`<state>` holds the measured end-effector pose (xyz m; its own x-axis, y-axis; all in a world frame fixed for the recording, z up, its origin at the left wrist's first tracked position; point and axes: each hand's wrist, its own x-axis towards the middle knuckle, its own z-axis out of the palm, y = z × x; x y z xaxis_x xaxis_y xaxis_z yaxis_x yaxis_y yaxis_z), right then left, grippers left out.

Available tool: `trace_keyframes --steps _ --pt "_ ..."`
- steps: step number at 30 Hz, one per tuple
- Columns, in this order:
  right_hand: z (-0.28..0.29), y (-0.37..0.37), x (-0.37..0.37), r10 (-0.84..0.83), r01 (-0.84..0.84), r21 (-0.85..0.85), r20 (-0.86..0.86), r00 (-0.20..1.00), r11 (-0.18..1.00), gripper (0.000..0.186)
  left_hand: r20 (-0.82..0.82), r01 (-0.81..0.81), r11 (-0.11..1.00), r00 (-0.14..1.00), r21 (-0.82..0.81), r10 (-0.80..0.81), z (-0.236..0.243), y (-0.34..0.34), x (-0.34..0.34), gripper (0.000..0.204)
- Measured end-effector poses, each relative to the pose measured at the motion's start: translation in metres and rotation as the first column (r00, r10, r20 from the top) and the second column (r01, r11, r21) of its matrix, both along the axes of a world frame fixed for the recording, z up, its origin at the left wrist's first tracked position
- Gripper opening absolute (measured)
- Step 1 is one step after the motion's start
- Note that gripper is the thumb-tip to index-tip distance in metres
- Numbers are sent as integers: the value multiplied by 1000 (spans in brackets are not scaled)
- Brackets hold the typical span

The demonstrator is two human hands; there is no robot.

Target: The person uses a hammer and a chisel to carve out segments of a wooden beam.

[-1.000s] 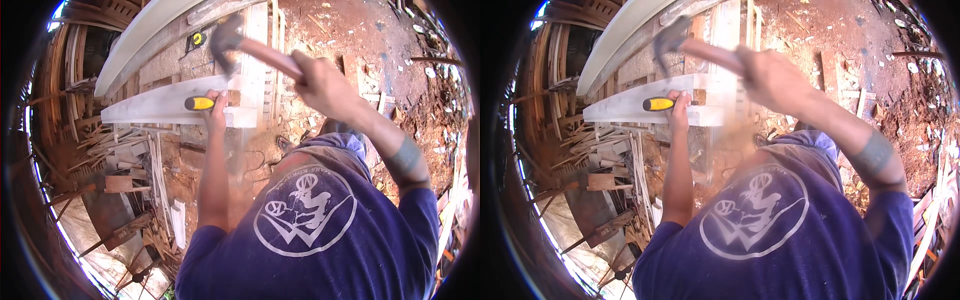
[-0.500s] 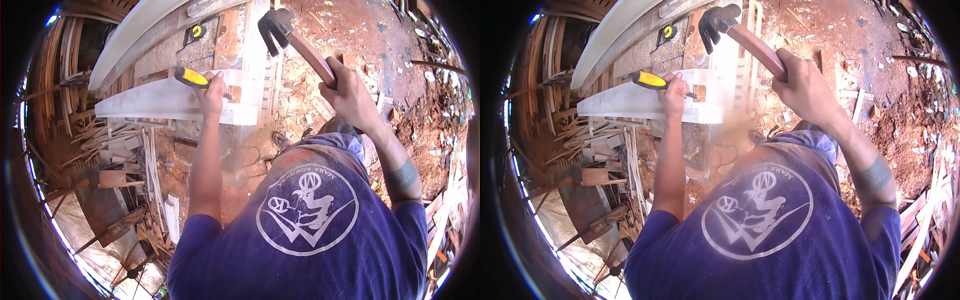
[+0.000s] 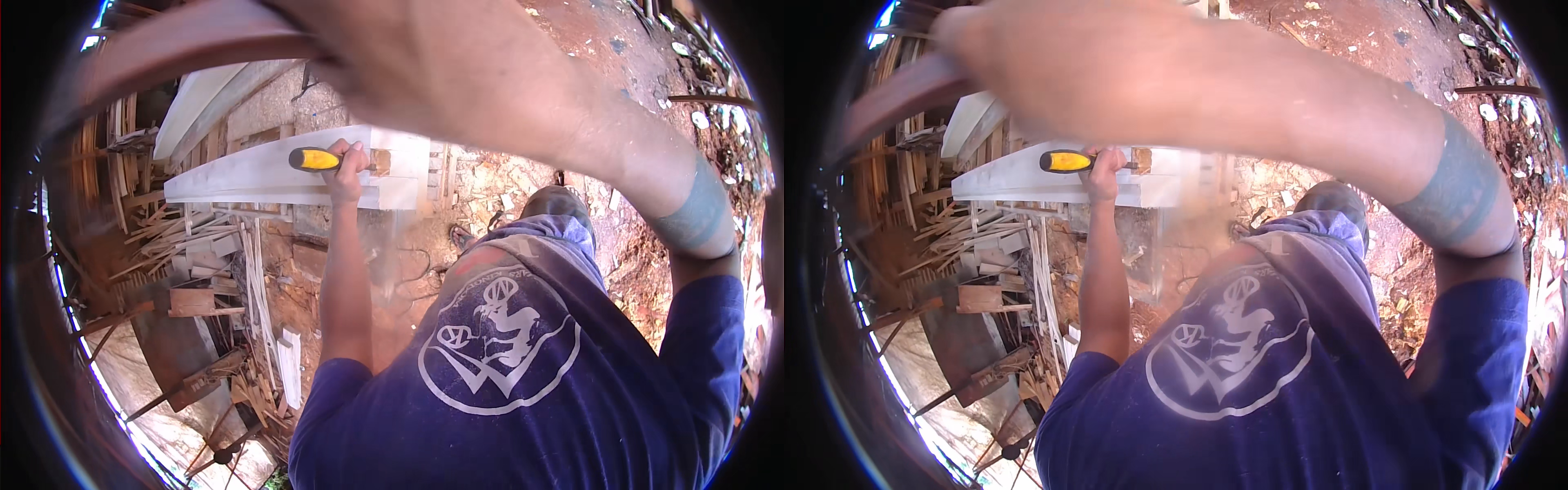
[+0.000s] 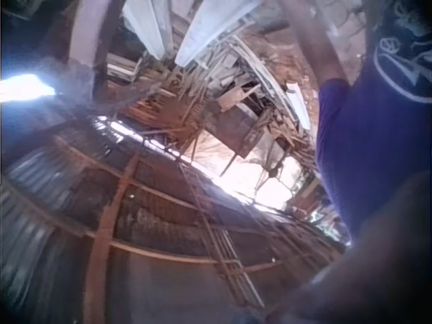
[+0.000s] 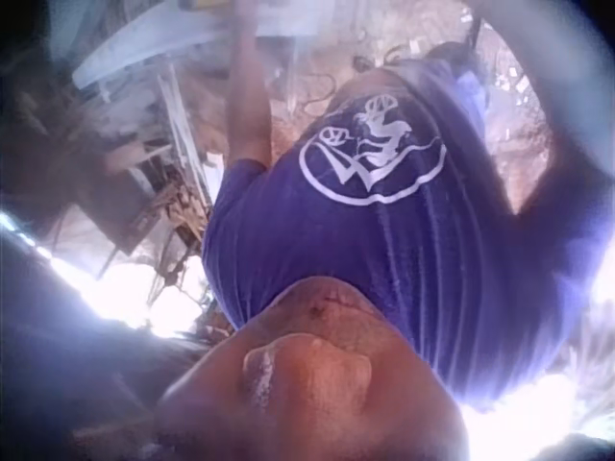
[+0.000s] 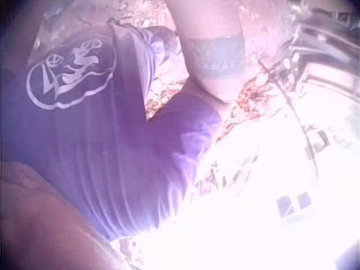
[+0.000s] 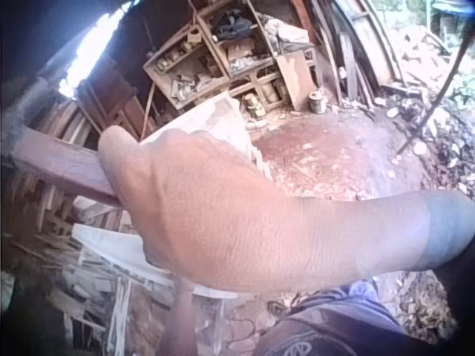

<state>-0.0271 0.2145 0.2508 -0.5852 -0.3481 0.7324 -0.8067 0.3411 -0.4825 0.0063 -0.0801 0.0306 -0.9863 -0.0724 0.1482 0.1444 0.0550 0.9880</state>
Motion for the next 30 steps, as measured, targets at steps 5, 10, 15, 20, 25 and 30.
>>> trace_keyframes --steps 5,10,15,20,25,30 --pt "-74 -7 11 65 -137 399 189 980 907 45 -38 23 998 999 53 -22 0 8 -10 24" --pt "-41 1 -3 7 -49 488 87 996 872 42 19 15 1000 1000 10 -15 -2 5 -13 35" --pt "-40 -17 0 119 -119 -5 -14 993 993 43 -221 -39 934 974 -356 -44 -9 -4 -2 20" --pt "-70 -6 13 -18 -277 584 447 894 763 34 39 -11 999 999 51 9 -7 7 -2 17" --pt "-83 13 6 -156 -102 375 597 787 921 28 25 -13 990 1000 -142 16 3 10 7 28" --pt "-124 59 35 -163 72 157 707 688 985 21 -405 -93 928 912 -362 -66 -15 9 58 31"
